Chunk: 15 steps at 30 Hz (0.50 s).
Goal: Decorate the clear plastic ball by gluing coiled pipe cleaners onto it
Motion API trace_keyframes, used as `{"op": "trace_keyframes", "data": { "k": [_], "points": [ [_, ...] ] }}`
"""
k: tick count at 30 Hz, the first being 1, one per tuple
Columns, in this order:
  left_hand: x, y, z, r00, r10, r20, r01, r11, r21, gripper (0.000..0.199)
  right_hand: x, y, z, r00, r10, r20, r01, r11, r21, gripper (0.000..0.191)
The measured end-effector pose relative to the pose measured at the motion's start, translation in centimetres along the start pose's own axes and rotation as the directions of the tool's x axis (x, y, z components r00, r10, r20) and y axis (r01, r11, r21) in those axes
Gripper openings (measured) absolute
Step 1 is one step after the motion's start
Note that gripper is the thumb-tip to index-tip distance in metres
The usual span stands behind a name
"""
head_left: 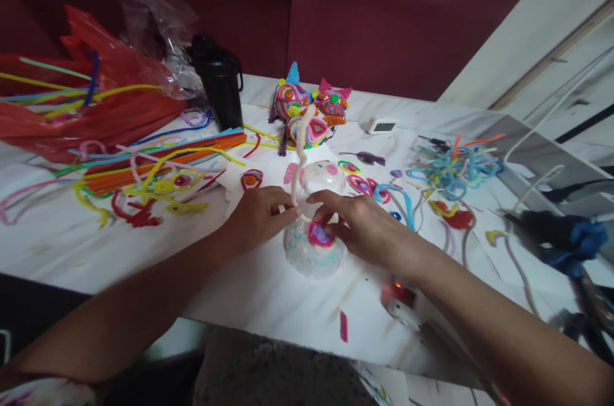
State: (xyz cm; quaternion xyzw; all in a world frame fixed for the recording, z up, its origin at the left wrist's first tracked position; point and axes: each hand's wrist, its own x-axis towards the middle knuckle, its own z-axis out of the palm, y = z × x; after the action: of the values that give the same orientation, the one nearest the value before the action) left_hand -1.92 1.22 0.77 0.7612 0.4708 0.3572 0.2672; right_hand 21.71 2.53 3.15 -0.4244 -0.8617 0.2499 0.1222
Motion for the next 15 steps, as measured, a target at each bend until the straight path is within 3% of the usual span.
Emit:
{"op": "trace_keyframes", "data": {
  "k": [5, 8, 12, 15],
  "points": [
    [-0.5, 0.2, -0.2, 0.994, 0.108, 0.026, -0.109, 0.992, 0.068, 0.016, 0.2, -0.5, -0.3, 0.999, 0.028, 0.037, -0.026, 0.999, -0.042, 0.065],
    [-0.8, -0.6, 0.2, 0.968, 0.251, 0.012, -0.250, 0.957, 0.145, 0.019, 0.2, -0.5, -0.2, 0.999, 0.011, 0.033, -0.009, 0.999, -0.054, 0.070],
    [-1.4, -1.9, 1.2, 0.876, 0.483, -0.017, -0.460, 0.844, 0.275, 0.019, 0.2, -0.6, -0.1, 0.999, 0.021, 0.043, -0.019, 0.999, -0.047, 0.072],
    [-1.8, -2.4, 1.9, 0.811, 0.584, 0.019, -0.539, 0.734, 0.414, 0.024, 0.1, -0.7, -0.2, 0.998, 0.037, 0.053, -0.033, 0.996, -0.077, 0.071]
  ]
}}
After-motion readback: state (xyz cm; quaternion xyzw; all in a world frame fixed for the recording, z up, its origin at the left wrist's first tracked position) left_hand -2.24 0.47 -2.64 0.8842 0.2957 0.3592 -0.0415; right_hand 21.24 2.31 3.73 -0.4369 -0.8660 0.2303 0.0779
